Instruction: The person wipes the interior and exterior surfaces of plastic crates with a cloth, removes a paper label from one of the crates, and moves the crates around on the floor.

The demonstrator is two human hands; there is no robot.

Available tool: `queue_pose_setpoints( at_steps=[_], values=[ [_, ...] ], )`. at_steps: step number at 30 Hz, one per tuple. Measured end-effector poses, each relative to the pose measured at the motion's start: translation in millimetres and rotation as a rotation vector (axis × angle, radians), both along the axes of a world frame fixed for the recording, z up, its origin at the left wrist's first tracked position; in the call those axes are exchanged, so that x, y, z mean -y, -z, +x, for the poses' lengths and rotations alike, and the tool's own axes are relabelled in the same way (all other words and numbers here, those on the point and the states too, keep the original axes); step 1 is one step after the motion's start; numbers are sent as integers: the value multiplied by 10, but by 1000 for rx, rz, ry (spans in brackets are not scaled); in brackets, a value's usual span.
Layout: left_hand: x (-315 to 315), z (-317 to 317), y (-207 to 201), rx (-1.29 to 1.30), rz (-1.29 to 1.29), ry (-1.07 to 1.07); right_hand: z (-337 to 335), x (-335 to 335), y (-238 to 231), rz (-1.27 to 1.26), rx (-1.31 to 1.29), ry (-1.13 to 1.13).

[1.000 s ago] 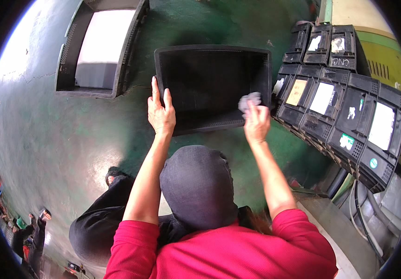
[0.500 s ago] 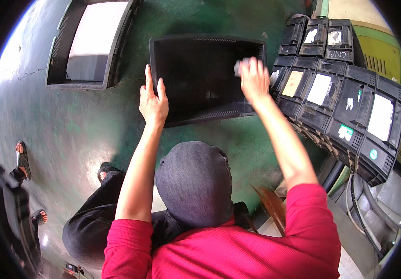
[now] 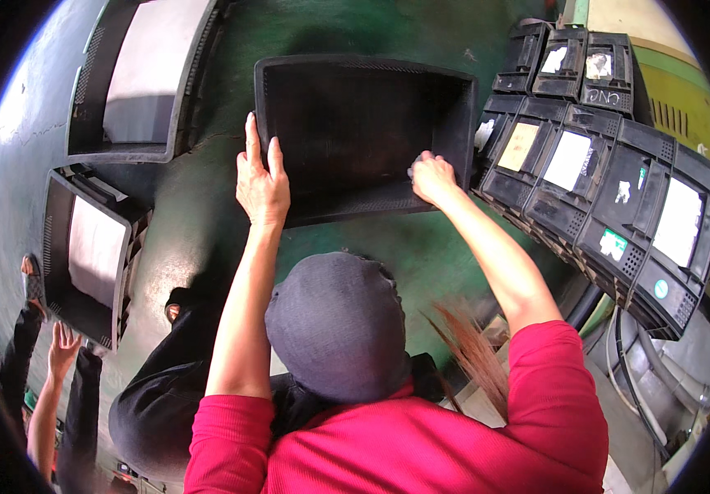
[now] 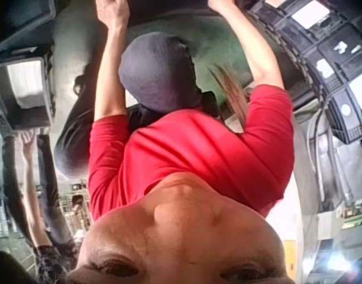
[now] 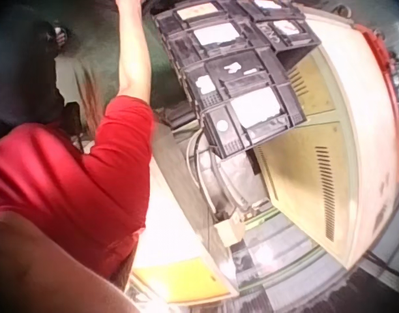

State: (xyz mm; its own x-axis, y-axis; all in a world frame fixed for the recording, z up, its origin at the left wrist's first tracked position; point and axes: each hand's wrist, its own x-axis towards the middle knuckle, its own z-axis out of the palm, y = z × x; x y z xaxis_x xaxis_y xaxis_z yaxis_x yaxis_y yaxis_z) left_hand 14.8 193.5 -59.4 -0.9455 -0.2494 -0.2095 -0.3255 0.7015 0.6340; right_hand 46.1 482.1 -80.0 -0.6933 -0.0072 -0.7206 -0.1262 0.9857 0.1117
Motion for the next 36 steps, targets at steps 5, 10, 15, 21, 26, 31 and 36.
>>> queue_pose_setpoints(
  at_steps=[5, 10, 15, 21, 26, 31, 36],
  values=[
    [-1, -9, 10, -7, -17, 6, -175, 1197, 61, -364, 32, 126],
    [-76, -47, 26, -64, 56, 67, -352, 1542, 438, -758, 91, 298],
    [59, -17, 24, -38, 63, 36, -869, 301, -525, -655, -570, 445],
    [-44, -74, 2, -24, 109, 89, -1041, 325, 438, -41, -801, 756],
    [58, -44, 67, -102, 158, 57, -1045, 995, 498, -245, -678, 687],
    [-2, -72, 71, -76, 194, 43, -887, 1926, 579, -531, -695, 101],
    [17, -55, 72, -31, 134, -7, -614, 1564, 502, -660, -391, -76]
  ],
)
